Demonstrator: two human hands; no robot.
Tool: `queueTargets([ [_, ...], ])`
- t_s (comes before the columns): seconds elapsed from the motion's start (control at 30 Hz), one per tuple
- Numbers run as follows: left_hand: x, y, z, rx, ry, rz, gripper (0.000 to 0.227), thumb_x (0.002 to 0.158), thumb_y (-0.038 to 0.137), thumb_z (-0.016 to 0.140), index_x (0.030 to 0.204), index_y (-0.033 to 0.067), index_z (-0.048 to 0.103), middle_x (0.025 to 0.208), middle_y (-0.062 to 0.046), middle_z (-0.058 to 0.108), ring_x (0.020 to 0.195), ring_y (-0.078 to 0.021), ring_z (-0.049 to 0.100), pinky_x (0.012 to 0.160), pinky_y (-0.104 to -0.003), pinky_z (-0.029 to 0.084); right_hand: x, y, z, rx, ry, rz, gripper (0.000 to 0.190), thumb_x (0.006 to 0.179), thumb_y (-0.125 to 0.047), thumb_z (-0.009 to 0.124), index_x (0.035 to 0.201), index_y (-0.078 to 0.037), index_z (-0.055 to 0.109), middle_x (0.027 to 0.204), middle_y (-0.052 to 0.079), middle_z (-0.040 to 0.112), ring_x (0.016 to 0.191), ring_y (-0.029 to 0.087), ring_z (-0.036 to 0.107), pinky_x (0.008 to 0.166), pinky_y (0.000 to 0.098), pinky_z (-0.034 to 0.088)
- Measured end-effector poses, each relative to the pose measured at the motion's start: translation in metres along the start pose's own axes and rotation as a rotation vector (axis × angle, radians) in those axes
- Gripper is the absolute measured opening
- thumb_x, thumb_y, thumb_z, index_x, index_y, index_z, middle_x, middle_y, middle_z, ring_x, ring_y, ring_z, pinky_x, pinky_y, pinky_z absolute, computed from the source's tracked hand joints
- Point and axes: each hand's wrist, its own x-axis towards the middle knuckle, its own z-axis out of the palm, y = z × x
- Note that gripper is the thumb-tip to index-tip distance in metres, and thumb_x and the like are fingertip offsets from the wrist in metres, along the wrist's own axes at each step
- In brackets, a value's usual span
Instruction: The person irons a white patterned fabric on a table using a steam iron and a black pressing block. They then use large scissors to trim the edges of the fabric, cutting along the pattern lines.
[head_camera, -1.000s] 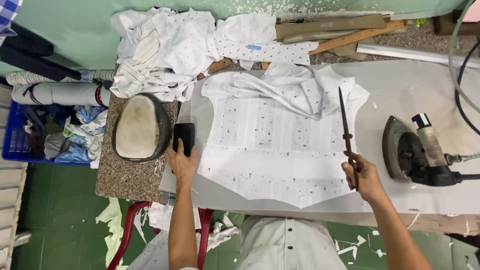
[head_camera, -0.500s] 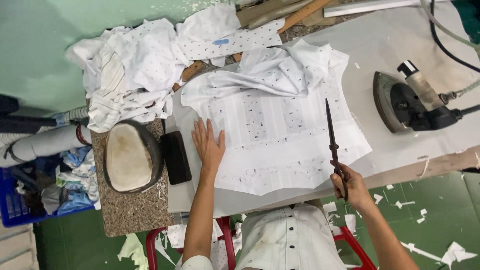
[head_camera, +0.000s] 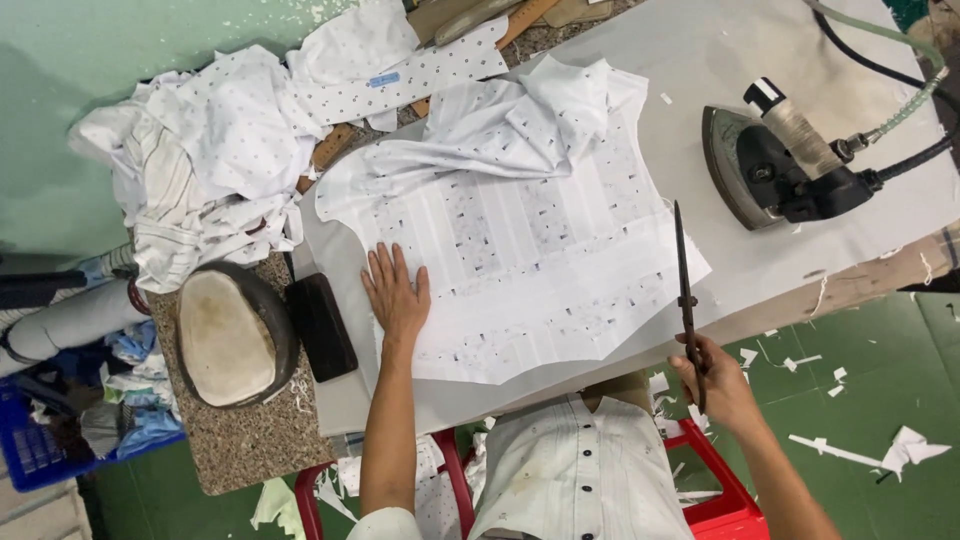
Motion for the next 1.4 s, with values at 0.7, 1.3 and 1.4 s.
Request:
queueTargets([
  [0.7,-0.172,0.160,0.049,-0.137,0.178,-0.321,0.072,0.108,0.045,0.032,0.163,0.0036,0.010,0.169,-0.024,-0.002,0.157,-0.0403,-0.003,0.125,-0.060,-0.004,0.181,-0.145,-0.170,-1.245,0.628,-1.304,0.051,0.118,-0.036,0.055,0.132,0.013,0.062,0.117,0.026,0.079,0.103,0.034,0.081,0.096,0.0407,0.068],
  [1.3,-0.023,-0.002,-0.007,-0.054,0.235,-0.003,0.064,0.110,0.039,0.038,0.156,-0.0052,0.029,0.165,-0.024,0.024,0.155,-0.0402,0.016,0.125,-0.059,0.007,0.106,-0.088,-0.011,-0.636,0.052,-0.695,0.073,0.091,-0.019,0.072,0.146,0.009,0.033,0.151,0.041,0.042,0.133,0.055,0.049,0.107,0.0631,0.044],
  [1.4,0.016,-0.007,0.001,-0.179,0.142,-0.020,0.062,0.112,0.040,0.042,0.159,-0.0002,0.031,0.167,-0.024,0.021,0.155,-0.0387,0.017,0.125,-0.057,0.004,0.098,-0.054,0.031,-0.705,0.267,-0.808,0.073,0.079,-0.024,0.085,0.131,0.013,0.050,0.131,0.032,0.066,0.128,0.040,0.060,0.116,0.0462,0.045],
])
